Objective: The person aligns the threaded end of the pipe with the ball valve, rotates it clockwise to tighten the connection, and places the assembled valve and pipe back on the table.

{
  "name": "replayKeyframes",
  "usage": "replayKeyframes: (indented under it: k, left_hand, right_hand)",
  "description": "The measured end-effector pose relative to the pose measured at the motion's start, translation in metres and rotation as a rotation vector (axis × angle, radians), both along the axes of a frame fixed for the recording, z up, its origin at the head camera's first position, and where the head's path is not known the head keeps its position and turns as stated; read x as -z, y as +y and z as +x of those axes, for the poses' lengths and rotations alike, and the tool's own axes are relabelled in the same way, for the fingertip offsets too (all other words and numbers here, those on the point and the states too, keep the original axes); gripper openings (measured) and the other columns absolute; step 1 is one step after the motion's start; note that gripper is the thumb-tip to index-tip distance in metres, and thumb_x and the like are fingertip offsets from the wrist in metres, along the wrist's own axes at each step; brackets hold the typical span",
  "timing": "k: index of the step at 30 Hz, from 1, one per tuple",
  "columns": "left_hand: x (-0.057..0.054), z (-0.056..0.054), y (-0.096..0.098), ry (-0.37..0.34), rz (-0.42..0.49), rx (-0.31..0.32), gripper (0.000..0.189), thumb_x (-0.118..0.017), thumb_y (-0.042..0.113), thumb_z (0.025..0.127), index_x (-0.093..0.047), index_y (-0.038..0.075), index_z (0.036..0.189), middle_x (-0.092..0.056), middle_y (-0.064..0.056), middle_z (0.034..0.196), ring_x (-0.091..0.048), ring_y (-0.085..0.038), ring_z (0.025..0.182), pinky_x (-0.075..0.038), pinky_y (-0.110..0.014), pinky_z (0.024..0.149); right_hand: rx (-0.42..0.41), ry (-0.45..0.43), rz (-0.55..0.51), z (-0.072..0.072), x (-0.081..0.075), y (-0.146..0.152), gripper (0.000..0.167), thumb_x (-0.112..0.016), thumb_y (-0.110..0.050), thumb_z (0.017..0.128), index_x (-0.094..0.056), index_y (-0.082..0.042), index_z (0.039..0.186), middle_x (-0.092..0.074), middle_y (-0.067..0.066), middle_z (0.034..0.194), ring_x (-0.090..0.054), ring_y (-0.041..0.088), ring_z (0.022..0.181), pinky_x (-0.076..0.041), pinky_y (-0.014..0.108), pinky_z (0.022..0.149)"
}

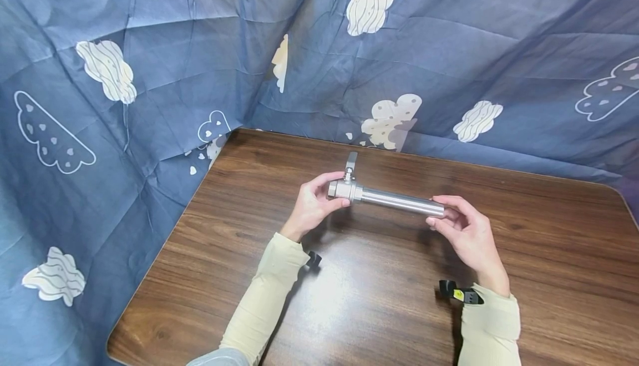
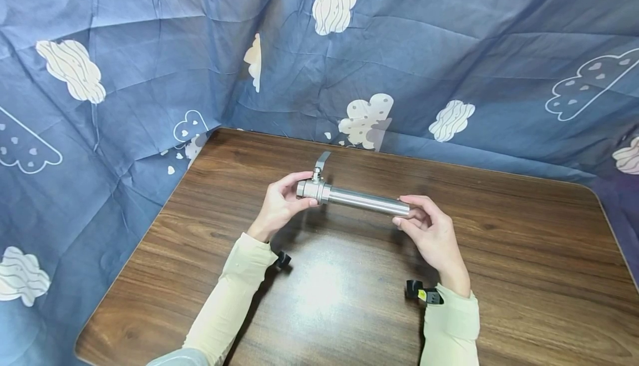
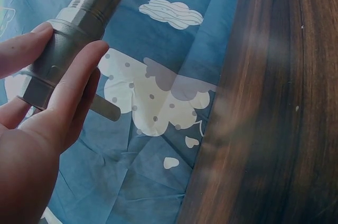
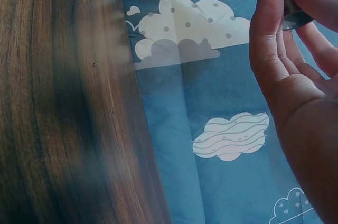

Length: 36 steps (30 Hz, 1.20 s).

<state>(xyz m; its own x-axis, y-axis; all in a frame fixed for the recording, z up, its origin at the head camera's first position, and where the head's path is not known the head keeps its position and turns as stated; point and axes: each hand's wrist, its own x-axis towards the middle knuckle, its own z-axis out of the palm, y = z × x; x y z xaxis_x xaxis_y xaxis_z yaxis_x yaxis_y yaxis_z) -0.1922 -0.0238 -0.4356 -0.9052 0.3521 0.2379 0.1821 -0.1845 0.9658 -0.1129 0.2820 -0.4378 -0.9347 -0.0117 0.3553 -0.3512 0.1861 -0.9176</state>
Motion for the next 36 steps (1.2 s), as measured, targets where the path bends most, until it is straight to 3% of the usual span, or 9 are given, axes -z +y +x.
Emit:
replayKeyframes:
  k: [12,20,26,31,33,36]
  left_hand:
    - [0.001,0.000,0.000,-0.005,0.008,-0.002,0.056,-0.071,-0.014,0.074,-0.055,-0.008,0.127,-0.056,-0.026,0.127,-0.058,-0.011,0.101,-0.052,-0.019,0.089]
    - [0.001,0.000,0.000,0.003,0.018,0.001,0.056,-0.070,-0.015,0.073,-0.055,-0.009,0.126,-0.055,-0.027,0.126,-0.058,-0.011,0.101,-0.051,-0.018,0.089]
    - [0.001,0.000,0.000,-0.004,0.012,-0.001,0.056,-0.070,-0.015,0.074,-0.055,-0.008,0.127,-0.055,-0.027,0.127,-0.058,-0.011,0.101,-0.052,-0.018,0.088]
    - [0.001,0.000,0.000,-0.007,-0.001,-0.005,0.056,-0.070,-0.015,0.074,-0.055,-0.008,0.127,-0.055,-0.026,0.128,-0.058,-0.010,0.101,-0.052,-0.018,0.088]
    - [0.001,0.000,0.000,-0.008,-0.004,-0.006,0.055,-0.070,-0.015,0.074,-0.055,-0.008,0.127,-0.056,-0.026,0.128,-0.058,-0.010,0.100,-0.052,-0.018,0.088]
    - [0.000,0.000,0.000,-0.008,-0.006,-0.005,0.056,-0.070,-0.015,0.074,-0.055,-0.007,0.127,-0.056,-0.026,0.128,-0.058,-0.010,0.100,-0.052,-0.019,0.088]
  right_hand:
    - [-0.001,-0.020,0.015,0.001,-0.001,0.000,0.045,-0.069,0.012,0.079,-0.053,0.013,0.122,-0.072,-0.010,0.085,-0.067,0.000,0.074,-0.055,0.014,0.064]
    - [-0.008,-0.022,0.005,0.001,-0.001,0.001,0.044,-0.065,0.017,0.080,-0.057,0.007,0.122,-0.072,-0.010,0.082,-0.069,0.003,0.072,-0.055,0.014,0.064]
    - [0.038,-0.030,0.096,0.002,-0.001,0.001,0.043,-0.067,0.014,0.081,-0.058,0.006,0.122,-0.070,-0.014,0.081,-0.067,0.000,0.069,-0.053,0.014,0.061]
    - [0.124,-0.036,0.206,0.009,-0.018,-0.009,0.039,-0.068,0.012,0.080,-0.058,0.010,0.118,-0.064,-0.019,0.077,-0.055,-0.002,0.062,-0.043,0.014,0.051]
    - [0.142,-0.032,0.226,0.011,-0.024,-0.013,0.036,-0.068,0.011,0.081,-0.059,0.011,0.116,-0.061,-0.017,0.076,-0.051,0.000,0.060,-0.040,0.016,0.050]
    - [0.142,-0.028,0.240,0.009,-0.019,-0.010,0.034,-0.068,0.007,0.083,-0.060,0.009,0.116,-0.062,-0.011,0.076,-0.051,0.001,0.060,-0.040,0.016,0.050]
